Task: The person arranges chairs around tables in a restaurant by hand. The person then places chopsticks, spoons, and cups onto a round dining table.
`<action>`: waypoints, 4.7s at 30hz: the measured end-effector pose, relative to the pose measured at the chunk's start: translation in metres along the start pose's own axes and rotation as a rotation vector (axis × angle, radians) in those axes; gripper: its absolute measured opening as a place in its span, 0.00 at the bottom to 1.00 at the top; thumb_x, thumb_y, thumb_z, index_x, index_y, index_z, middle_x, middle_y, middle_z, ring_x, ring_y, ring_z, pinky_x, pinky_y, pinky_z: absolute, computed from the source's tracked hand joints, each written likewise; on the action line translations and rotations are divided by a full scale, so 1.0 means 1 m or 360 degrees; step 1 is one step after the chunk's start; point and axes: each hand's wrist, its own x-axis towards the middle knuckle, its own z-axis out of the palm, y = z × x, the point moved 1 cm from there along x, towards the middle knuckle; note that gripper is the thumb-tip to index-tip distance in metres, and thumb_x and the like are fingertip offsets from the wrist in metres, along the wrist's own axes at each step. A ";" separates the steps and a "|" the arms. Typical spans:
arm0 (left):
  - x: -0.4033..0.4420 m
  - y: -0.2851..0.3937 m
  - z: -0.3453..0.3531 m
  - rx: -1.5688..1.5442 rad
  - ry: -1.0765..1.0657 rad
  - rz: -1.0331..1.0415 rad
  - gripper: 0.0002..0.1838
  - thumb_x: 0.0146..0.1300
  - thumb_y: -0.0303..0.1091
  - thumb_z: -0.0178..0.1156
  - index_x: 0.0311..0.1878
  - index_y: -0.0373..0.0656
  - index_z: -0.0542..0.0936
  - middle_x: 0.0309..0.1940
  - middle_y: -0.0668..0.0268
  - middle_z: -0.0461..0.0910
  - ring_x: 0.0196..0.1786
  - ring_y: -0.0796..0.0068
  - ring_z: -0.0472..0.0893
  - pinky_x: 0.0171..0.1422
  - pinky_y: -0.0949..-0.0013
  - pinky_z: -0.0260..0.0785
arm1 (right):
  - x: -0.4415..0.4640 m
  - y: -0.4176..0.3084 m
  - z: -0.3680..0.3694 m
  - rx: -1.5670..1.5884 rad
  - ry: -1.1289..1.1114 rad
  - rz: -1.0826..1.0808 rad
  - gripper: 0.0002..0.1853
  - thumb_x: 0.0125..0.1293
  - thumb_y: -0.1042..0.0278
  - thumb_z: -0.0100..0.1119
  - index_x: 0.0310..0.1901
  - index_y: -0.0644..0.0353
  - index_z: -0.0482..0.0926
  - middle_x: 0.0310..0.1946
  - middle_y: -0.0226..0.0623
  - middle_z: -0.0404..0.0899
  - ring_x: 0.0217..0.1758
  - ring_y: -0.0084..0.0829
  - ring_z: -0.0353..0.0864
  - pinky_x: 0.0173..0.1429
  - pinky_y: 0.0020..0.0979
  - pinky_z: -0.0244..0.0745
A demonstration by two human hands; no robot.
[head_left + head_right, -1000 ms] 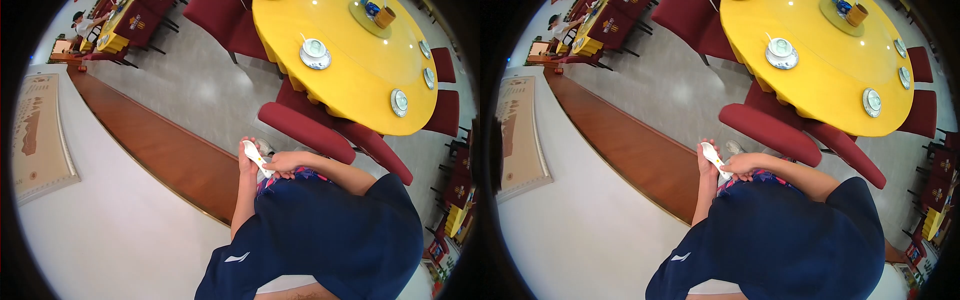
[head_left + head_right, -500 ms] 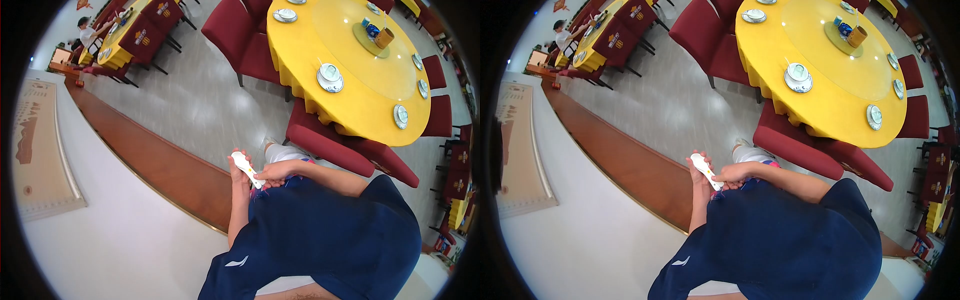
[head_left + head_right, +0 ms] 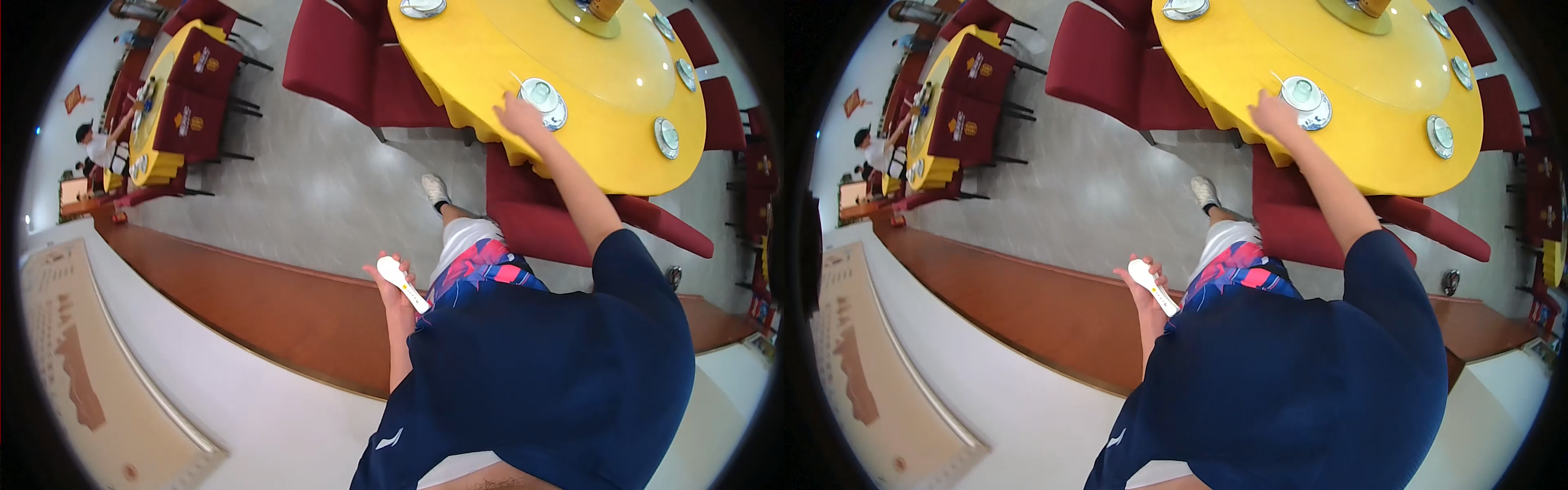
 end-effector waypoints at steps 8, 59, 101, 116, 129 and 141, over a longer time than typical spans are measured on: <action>0.101 0.094 0.047 -0.0054 -0.0275 -0.0145 0.27 0.61 0.67 0.55 0.47 0.53 0.75 0.38 0.66 0.74 0.32 0.72 0.71 0.20 0.73 0.70 | 0.121 0.066 0.033 -0.0138 -0.0074 0.0320 0.22 0.65 0.53 0.57 0.51 0.63 0.72 0.42 0.54 0.82 0.49 0.51 0.82 0.49 0.48 0.77; 0.545 0.573 0.200 0.0358 -0.0030 -0.0092 0.28 0.63 0.65 0.56 0.51 0.49 0.73 0.42 0.64 0.79 0.37 0.69 0.81 0.35 0.63 0.77 | 0.216 -0.729 0.018 0.0684 0.0321 -0.1150 0.15 0.61 0.70 0.63 0.50 0.59 0.80 0.27 0.35 0.72 0.28 0.35 0.78 0.31 0.34 0.74; 0.911 0.446 0.510 0.1382 -0.0443 -0.1361 0.21 0.70 0.56 0.50 0.51 0.49 0.71 0.37 0.65 0.76 0.32 0.72 0.75 0.16 0.74 0.67 | 0.496 -0.242 0.126 0.0664 0.1013 0.2024 0.17 0.63 0.57 0.55 0.41 0.65 0.80 0.26 0.42 0.84 0.24 0.31 0.83 0.37 0.34 0.78; 1.079 0.432 0.619 0.1871 -0.0940 -0.1705 0.22 0.69 0.55 0.52 0.52 0.47 0.73 0.36 0.66 0.80 0.34 0.73 0.81 0.24 0.68 0.74 | 0.594 -0.480 -0.016 0.2190 0.1746 0.1801 0.10 0.72 0.68 0.48 0.39 0.64 0.77 0.30 0.37 0.83 0.24 0.22 0.80 0.28 0.23 0.73; 1.240 0.499 0.696 0.1498 -0.1159 -0.1393 0.27 0.70 0.58 0.50 0.56 0.43 0.72 0.42 0.62 0.79 0.42 0.68 0.81 0.43 0.65 0.78 | 0.895 -0.712 -0.057 0.3246 0.0407 0.1081 0.12 0.76 0.64 0.47 0.52 0.64 0.70 0.39 0.40 0.83 0.31 0.20 0.83 0.34 0.19 0.76; 1.324 0.540 0.724 0.1389 -0.0781 -0.1104 0.23 0.70 0.53 0.52 0.52 0.42 0.73 0.40 0.60 0.79 0.42 0.66 0.81 0.37 0.62 0.80 | 1.017 -0.699 -0.101 0.2488 -0.0554 0.0854 0.20 0.73 0.58 0.51 0.59 0.62 0.72 0.32 0.40 0.85 0.31 0.22 0.84 0.31 0.21 0.73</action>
